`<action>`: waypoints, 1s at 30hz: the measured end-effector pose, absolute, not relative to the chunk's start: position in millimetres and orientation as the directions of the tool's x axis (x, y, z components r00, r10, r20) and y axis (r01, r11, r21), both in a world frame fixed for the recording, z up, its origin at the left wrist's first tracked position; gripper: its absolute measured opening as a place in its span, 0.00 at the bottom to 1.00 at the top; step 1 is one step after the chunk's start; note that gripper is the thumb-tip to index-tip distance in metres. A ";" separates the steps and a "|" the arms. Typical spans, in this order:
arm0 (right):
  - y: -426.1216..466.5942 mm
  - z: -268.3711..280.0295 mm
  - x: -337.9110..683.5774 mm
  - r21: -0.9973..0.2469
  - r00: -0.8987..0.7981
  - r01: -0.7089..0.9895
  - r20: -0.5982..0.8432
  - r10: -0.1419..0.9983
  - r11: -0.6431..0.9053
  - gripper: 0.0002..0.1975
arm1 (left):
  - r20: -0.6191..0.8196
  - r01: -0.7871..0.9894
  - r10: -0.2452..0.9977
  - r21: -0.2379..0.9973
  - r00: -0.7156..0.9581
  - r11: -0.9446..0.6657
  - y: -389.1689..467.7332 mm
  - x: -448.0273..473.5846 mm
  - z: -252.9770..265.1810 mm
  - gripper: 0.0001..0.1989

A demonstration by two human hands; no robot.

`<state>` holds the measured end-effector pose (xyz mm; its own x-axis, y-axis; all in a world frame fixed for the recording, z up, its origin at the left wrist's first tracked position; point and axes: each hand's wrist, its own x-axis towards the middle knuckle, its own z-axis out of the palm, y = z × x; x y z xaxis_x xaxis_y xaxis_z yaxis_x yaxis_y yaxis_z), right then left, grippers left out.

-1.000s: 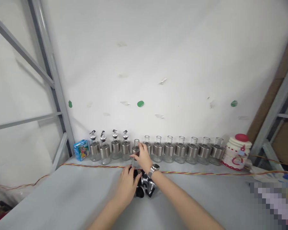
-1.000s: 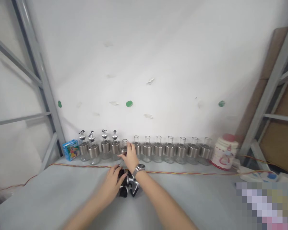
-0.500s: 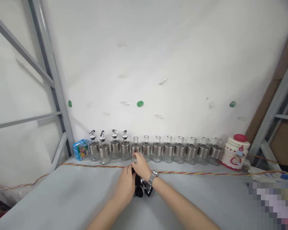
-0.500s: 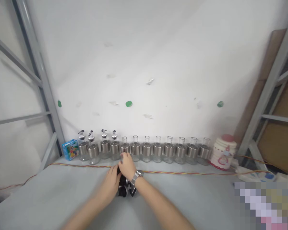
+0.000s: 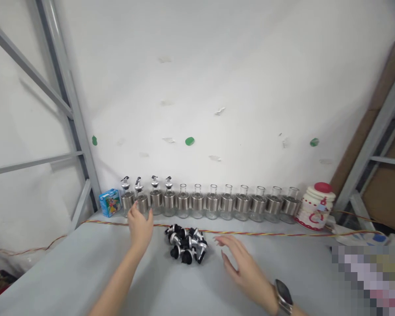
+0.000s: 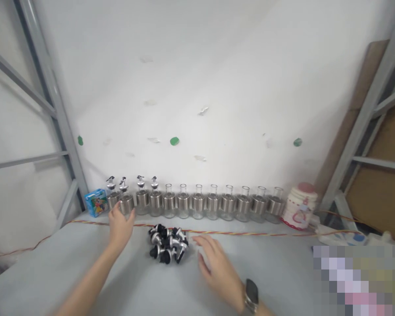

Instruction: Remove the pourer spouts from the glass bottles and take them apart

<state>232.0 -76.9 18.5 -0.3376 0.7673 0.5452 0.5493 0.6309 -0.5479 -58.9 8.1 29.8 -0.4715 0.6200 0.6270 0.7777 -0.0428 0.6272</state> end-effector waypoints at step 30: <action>-92.9 41.1 224.6 -0.879 -0.660 -0.252 -0.150 0.736 -0.404 0.27 | 0.806 0.691 0.077 -0.449 0.587 -0.567 -62.4 20.5 49.0 0.13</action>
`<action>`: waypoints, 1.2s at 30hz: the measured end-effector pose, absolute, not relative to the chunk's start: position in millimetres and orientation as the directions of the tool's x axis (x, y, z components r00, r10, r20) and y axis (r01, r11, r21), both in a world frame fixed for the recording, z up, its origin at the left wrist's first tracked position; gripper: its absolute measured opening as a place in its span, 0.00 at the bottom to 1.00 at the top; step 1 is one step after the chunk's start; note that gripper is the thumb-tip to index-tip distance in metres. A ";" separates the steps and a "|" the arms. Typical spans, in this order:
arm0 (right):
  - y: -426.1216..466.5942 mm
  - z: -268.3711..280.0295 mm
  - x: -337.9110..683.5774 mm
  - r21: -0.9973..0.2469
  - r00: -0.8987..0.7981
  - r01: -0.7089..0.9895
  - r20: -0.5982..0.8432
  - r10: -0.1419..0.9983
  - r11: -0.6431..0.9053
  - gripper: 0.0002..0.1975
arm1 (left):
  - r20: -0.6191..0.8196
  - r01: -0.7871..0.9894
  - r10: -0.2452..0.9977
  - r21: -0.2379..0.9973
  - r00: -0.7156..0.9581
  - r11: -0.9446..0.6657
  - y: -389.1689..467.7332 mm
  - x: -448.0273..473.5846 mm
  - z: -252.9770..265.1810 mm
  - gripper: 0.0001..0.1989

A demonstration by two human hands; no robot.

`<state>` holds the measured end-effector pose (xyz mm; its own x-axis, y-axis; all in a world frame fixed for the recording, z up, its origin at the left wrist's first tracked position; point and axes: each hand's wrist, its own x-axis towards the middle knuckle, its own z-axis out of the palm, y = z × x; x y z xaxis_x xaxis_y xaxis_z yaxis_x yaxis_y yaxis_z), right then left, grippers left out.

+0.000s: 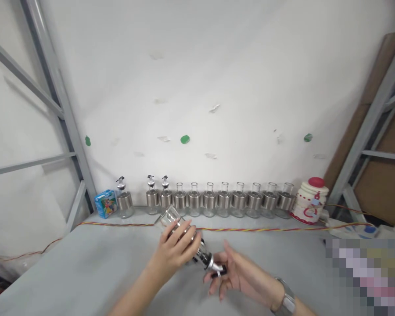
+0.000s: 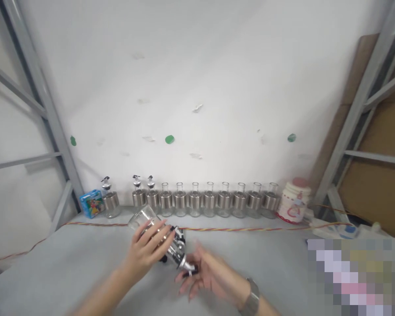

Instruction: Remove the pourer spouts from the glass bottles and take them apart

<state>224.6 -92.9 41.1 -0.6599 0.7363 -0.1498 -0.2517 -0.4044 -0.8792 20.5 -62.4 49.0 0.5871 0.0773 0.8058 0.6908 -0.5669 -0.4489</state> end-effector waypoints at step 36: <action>-64.1 -3.1 246.5 -0.574 -0.172 0.768 0.243 0.955 0.284 0.20 | 0.649 0.641 0.607 0.715 -0.459 -0.279 12.2 -92.7 30.4 0.22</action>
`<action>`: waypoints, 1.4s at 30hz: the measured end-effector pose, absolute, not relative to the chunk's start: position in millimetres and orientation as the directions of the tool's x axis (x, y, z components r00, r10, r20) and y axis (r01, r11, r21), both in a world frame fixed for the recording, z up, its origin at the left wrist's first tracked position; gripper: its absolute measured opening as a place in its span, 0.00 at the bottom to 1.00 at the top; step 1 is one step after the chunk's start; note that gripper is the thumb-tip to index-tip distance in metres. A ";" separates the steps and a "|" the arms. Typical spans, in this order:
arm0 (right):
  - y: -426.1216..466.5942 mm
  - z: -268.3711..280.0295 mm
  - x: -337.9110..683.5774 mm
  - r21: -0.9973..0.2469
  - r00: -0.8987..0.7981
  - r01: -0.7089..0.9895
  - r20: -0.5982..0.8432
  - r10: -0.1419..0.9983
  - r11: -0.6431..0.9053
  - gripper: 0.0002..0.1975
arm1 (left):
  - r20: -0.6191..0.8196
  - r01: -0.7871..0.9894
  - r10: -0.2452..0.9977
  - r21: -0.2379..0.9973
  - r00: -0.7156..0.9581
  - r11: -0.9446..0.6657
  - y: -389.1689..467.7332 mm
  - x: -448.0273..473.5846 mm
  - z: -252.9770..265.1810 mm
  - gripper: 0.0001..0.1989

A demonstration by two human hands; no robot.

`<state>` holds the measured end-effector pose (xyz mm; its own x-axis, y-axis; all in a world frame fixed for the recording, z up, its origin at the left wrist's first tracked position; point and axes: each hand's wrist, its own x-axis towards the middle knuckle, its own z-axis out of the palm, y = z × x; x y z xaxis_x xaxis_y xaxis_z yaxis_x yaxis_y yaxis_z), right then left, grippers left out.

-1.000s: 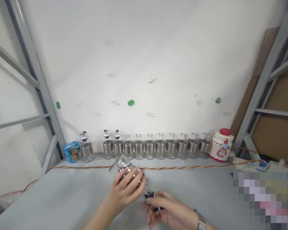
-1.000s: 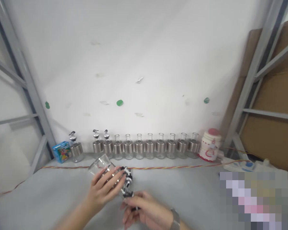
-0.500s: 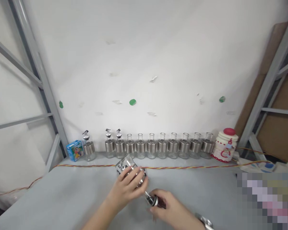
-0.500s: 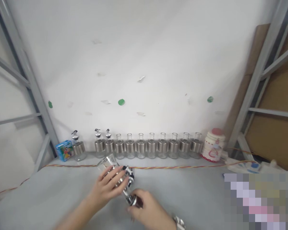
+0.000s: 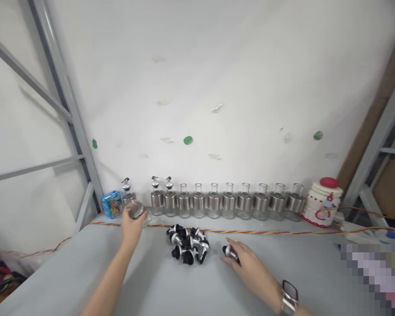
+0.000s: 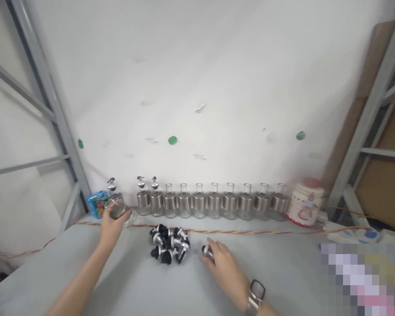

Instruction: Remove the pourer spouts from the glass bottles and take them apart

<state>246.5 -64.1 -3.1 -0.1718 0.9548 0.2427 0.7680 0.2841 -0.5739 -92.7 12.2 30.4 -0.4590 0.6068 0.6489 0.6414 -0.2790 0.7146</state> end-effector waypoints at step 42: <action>-65.1 -4.8 244.4 -0.601 -0.030 0.723 0.465 0.885 0.341 0.18 | 0.668 0.770 0.447 0.633 -0.595 0.078 66.7 -141.6 16.7 0.24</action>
<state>244.4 -65.1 -4.8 -0.0303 0.8846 0.4654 0.7231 0.3408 -0.6008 -141.6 66.7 16.7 -0.5947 0.4472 0.6681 0.7700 0.0780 0.6332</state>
